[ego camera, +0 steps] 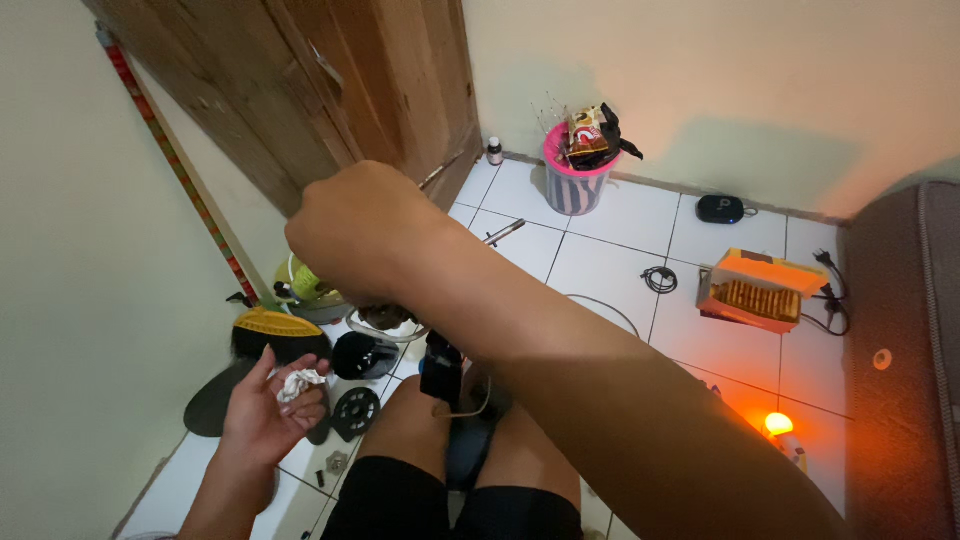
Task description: The person sits on the floor servicing a disassembled electric fan motor. They wipe the motor housing and a white plastic part with tissue, unscrew and reposition components by hand, and use a screwdriver to tighten screws on the motor assembly.
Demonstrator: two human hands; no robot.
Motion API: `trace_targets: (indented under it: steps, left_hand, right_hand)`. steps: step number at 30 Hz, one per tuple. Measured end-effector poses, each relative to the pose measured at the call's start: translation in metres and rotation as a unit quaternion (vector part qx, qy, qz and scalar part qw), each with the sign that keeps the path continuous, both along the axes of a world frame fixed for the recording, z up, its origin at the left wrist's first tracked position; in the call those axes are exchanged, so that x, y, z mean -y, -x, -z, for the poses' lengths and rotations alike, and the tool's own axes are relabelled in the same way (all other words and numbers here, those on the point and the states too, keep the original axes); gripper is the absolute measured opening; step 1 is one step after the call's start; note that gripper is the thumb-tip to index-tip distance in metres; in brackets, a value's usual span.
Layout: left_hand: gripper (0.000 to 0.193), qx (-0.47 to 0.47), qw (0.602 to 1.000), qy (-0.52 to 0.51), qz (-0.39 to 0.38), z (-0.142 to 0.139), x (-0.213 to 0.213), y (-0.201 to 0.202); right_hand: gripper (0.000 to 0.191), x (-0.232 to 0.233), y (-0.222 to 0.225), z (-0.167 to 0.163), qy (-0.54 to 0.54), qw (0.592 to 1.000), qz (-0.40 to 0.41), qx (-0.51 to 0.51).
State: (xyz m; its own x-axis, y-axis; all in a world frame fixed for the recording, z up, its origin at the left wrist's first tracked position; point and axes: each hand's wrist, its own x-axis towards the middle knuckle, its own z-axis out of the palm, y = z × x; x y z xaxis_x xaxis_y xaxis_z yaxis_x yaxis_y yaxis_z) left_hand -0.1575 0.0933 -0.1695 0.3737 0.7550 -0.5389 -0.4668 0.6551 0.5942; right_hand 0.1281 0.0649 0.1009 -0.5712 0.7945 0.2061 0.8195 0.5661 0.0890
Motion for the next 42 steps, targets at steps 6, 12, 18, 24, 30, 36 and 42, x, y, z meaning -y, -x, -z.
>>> trace_targets:
  steps: [6, 12, 18, 24, 30, 36, 42]
  left_hand:
    - [0.058, -0.003, 0.999, 0.031, -0.011, -0.004, 0.003, -0.005]
    - [0.058, -0.022, 0.999, 0.026, -0.027, -0.002, 0.003, -0.010]
    - [0.058, 0.023, 0.999, 0.022, 0.003, 0.004, -0.001, -0.012]
    - [0.058, 0.009, 0.999, 0.042, -0.005, 0.013, -0.004, -0.018]
    - [0.059, 0.039, 0.998, 0.051, 0.000, 0.017, 0.000, -0.020]
    - [0.059, 0.002, 0.998, 0.053, -0.019, 0.015, 0.006, -0.030]
    - [0.059, 0.012, 0.999, 0.051, -0.016, 0.007, 0.012, -0.035]
  right_hand:
    - [0.026, 0.010, 0.000, -0.009, 0.052, 0.997, 0.006, 0.051]
    - [0.038, 0.020, -0.002, -0.011, 0.104, 0.991, 0.035, 0.083]
    - [0.005, 0.029, -0.005, -0.007, -0.006, 0.999, 0.010, 0.033]
    - [0.005, 0.040, -0.007, -0.004, 0.070, 0.992, 0.065, 0.084]
    - [0.004, 0.051, -0.015, 0.001, 0.041, 0.997, 0.034, 0.054]
    - [0.006, 0.059, -0.027, 0.003, 0.031, 0.998, 0.036, 0.039]
    - [0.006, 0.069, -0.034, -0.003, 0.044, 0.998, 0.018, 0.051]
